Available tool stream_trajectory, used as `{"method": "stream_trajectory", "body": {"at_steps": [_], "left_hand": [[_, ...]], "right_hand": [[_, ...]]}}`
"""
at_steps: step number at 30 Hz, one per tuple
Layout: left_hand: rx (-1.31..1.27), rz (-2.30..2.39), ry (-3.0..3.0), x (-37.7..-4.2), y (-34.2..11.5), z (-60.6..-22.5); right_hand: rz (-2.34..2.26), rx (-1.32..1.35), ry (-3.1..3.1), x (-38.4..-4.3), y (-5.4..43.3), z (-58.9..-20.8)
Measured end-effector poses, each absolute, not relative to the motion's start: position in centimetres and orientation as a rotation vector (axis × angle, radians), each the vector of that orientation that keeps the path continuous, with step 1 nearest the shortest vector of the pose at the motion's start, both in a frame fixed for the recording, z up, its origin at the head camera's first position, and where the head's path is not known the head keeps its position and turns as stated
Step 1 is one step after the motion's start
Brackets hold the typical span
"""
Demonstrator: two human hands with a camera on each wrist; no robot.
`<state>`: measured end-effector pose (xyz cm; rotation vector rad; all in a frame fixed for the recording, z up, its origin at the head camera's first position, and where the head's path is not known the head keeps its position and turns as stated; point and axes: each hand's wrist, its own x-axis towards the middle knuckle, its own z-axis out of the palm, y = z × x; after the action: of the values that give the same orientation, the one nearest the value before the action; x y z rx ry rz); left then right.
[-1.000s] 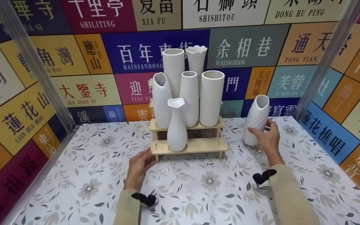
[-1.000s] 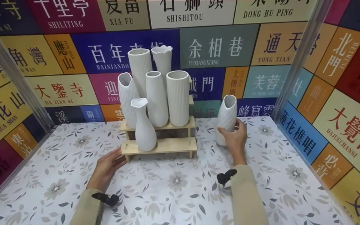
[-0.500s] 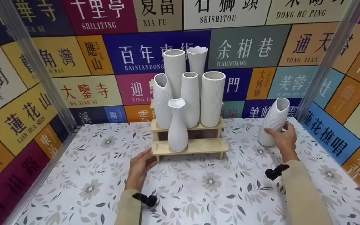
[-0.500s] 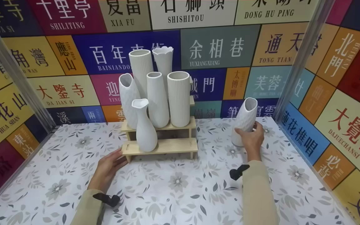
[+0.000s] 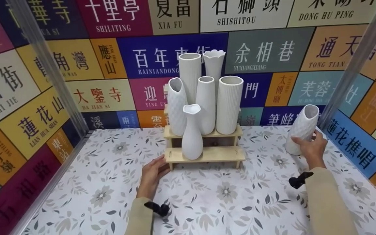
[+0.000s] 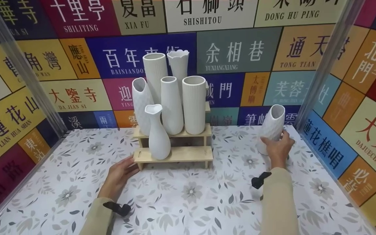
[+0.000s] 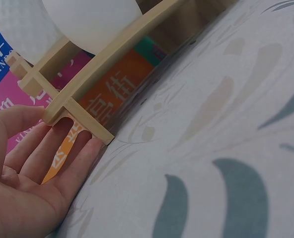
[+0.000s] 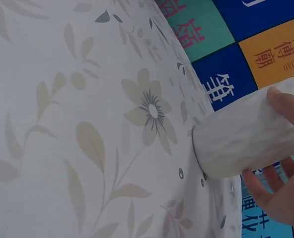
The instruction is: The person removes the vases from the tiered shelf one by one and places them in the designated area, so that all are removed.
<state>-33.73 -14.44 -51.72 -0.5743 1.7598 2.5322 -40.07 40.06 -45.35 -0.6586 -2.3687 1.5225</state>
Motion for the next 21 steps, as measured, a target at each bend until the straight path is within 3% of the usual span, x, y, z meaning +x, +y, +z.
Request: {"method": "stream_trajectory", "body": {"at_steps": [21], "left_hand": [[-0.551, 2.570, 1.762, -33.57, -14.21, -52.04]], "right_hand": [[1.400, -0.641, -2.428, -40.17, 41.06, -44.53]]}}
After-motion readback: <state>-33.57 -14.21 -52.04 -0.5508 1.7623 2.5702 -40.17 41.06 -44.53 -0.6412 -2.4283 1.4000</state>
